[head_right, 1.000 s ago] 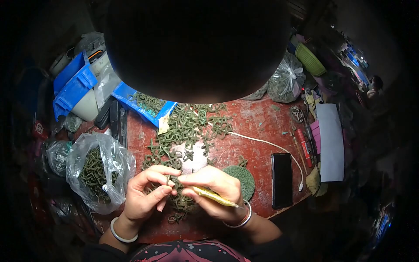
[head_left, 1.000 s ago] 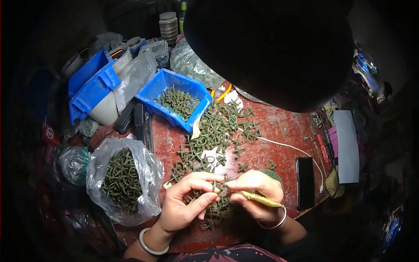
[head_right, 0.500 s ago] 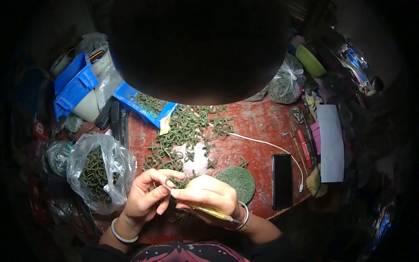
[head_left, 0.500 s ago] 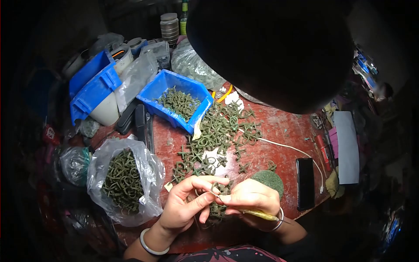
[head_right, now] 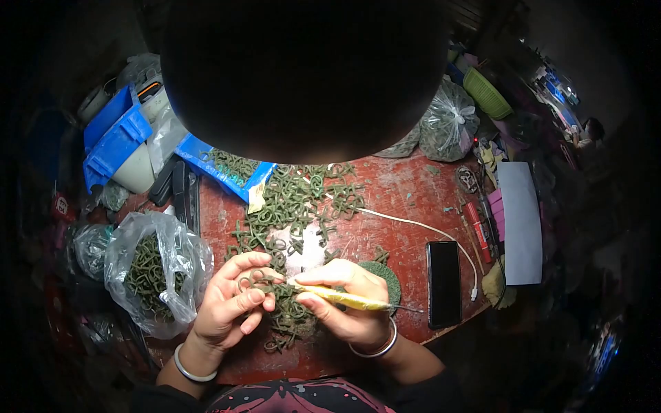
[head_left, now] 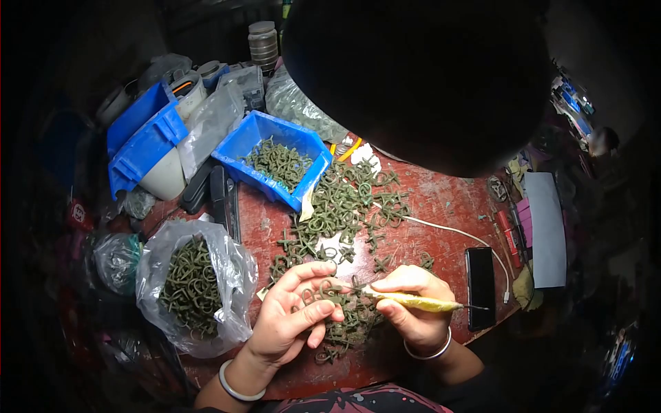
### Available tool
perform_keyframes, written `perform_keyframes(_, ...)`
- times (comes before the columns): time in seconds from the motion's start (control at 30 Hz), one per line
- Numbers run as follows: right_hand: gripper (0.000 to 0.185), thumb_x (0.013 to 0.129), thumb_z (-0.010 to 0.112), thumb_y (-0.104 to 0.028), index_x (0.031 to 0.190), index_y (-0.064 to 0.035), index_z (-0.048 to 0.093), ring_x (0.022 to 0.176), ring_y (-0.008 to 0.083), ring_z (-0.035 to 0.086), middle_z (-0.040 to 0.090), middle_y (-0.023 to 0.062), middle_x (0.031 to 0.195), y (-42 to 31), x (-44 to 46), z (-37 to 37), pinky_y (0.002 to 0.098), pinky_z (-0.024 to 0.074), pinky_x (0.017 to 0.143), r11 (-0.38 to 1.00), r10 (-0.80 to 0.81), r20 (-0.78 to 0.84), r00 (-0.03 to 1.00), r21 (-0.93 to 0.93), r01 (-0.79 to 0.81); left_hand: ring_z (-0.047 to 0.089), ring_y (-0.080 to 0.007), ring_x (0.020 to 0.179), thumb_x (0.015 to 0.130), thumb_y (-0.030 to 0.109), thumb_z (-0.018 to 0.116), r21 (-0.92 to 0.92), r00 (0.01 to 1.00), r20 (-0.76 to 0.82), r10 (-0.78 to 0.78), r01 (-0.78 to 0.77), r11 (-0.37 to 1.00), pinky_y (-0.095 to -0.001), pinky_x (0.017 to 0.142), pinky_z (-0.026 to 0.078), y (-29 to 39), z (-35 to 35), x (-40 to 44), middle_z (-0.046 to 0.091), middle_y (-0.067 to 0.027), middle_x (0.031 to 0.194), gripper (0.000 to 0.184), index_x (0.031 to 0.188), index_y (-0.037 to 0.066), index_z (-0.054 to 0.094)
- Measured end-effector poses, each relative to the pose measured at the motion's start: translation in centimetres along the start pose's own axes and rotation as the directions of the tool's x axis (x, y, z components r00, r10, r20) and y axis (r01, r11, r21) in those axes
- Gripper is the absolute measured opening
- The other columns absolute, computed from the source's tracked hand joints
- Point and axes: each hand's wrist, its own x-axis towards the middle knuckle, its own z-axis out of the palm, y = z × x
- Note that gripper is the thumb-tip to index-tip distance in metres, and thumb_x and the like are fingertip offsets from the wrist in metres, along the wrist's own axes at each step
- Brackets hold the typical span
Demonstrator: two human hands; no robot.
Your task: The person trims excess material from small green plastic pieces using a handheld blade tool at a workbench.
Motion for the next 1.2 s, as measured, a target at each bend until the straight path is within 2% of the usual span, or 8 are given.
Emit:
perform_keyframes(0.17, 0.029, 0.075, 0.076, -0.004, 0.103, 0.0004, 0.067, 0.067, 0.0224, 0.063, 0.067, 0.0113, 0.081, -0.8, 0.7, 0.7, 0.0318, 0.0503, 0.061, 0.977, -0.207, 0.067, 0.976, -0.030, 0.210, 0.062, -0.0154, 0.081, 0.089, 0.000, 0.060, -0.056, 1.000, -0.014, -0.024, 0.024, 0.998, -0.0159, 0.044, 0.046, -0.3, -0.8, -0.1, 0.060, -0.0186, 0.113, 0.043, 0.129, -0.002, 0.047)
perform_keyframes(0.33, 0.025, 0.081, 0.074, -0.010, 0.102, 0.0005, 0.066, 0.072, 0.0239, 0.063, 0.068, 0.0117, 0.086, -0.4, -0.1, 1.1, 0.0338, 0.0512, 0.066, 0.984, -0.165, 0.147, 0.975, -0.047, 0.174, 0.064, -0.0145, 0.087, 0.089, 0.000, 0.061, -0.105, 0.997, 0.066, -0.029, 0.036, 0.994, -0.0163, 0.049, 0.050, -0.5, -1.6, -0.2, 0.062, -0.0159, 0.111, 0.036, 0.124, -0.003, 0.054)
perform_keyframes(0.53, 0.026, 0.080, 0.074, -0.012, 0.102, 0.0001, 0.066, 0.071, 0.0234, 0.062, 0.068, 0.0110, 0.085, -0.8, 0.2, 0.9, 0.0332, 0.0513, 0.065, 0.981, -0.183, 0.049, 0.982, -0.061, 0.186, 0.064, -0.0137, 0.090, 0.088, -0.002, 0.060, -0.095, 0.998, 0.045, -0.038, 0.043, 0.995, -0.0154, 0.054, 0.050, -0.3, -1.3, 0.0, 0.062, -0.0149, 0.111, 0.038, 0.126, -0.004, 0.053)
perform_keyframes(0.67, 0.027, 0.080, 0.075, -0.014, 0.102, 0.0002, 0.066, 0.071, 0.0238, 0.063, 0.068, 0.0112, 0.086, -0.5, 0.3, 1.0, 0.0334, 0.0513, 0.065, 0.971, -0.215, 0.093, 0.972, -0.090, 0.223, 0.064, -0.0134, 0.089, 0.087, -0.004, 0.059, -0.074, 0.998, 0.050, -0.040, 0.044, 0.996, -0.0150, 0.056, 0.051, 0.0, -0.9, -0.1, 0.062, -0.0147, 0.112, 0.040, 0.127, -0.004, 0.052)
perform_keyframes(0.87, 0.024, 0.080, 0.074, -0.008, 0.101, 0.0009, 0.066, 0.074, 0.0237, 0.063, 0.068, 0.0111, 0.085, -0.8, 0.4, 0.4, 0.0332, 0.0509, 0.067, 0.995, -0.096, 0.167, 0.981, 0.030, 0.093, 0.066, -0.0151, 0.090, 0.087, -0.005, 0.059, -0.016, 0.997, 0.066, -0.031, 0.032, 0.999, -0.0152, 0.059, 0.052, -0.2, -1.3, 0.0, 0.062, -0.0158, 0.114, 0.041, 0.127, -0.004, 0.052)
perform_keyframes(0.97, 0.024, 0.079, 0.073, -0.005, 0.100, 0.0023, 0.066, 0.075, 0.0236, 0.064, 0.067, 0.0118, 0.085, -1.0, 0.3, 0.2, 0.0334, 0.0507, 0.068, 0.997, -0.020, 0.092, 0.996, 0.076, 0.013, 0.066, -0.0158, 0.090, 0.087, -0.004, 0.058, -0.024, 0.997, 0.042, -0.065, 0.066, 0.998, -0.0155, 0.058, 0.052, 0.1, -1.1, -0.1, 0.062, -0.0160, 0.113, 0.040, 0.127, -0.005, 0.053)
perform_keyframes(1.1, 0.027, 0.077, 0.073, -0.001, 0.104, 0.0019, 0.067, 0.073, 0.0231, 0.065, 0.069, 0.0135, 0.091, -0.6, 0.4, 0.3, 0.0308, 0.0509, 0.066, 0.995, -0.075, 0.175, 0.982, 0.073, 0.063, 0.066, -0.0167, 0.092, 0.088, -0.003, 0.058, -0.016, 0.996, 0.052, -0.068, 0.068, 0.998, -0.0158, 0.054, 0.051, 0.0, -1.3, 0.0, 0.062, -0.0165, 0.113, 0.039, 0.126, -0.005, 0.052)
perform_keyframes(1.2, 0.026, 0.078, 0.072, -0.001, 0.103, 0.0021, 0.067, 0.074, 0.0218, 0.065, 0.069, 0.0129, 0.090, -0.8, 0.4, 0.3, 0.0303, 0.0509, 0.066, 0.995, -0.008, 0.149, 0.989, 0.101, -0.007, 0.066, -0.0172, 0.093, 0.088, -0.002, 0.058, -0.024, 0.998, 0.042, -0.055, 0.056, 0.998, -0.0162, 0.053, 0.051, -0.2, -1.4, 0.0, 0.062, -0.0171, 0.114, 0.038, 0.126, -0.004, 0.052)
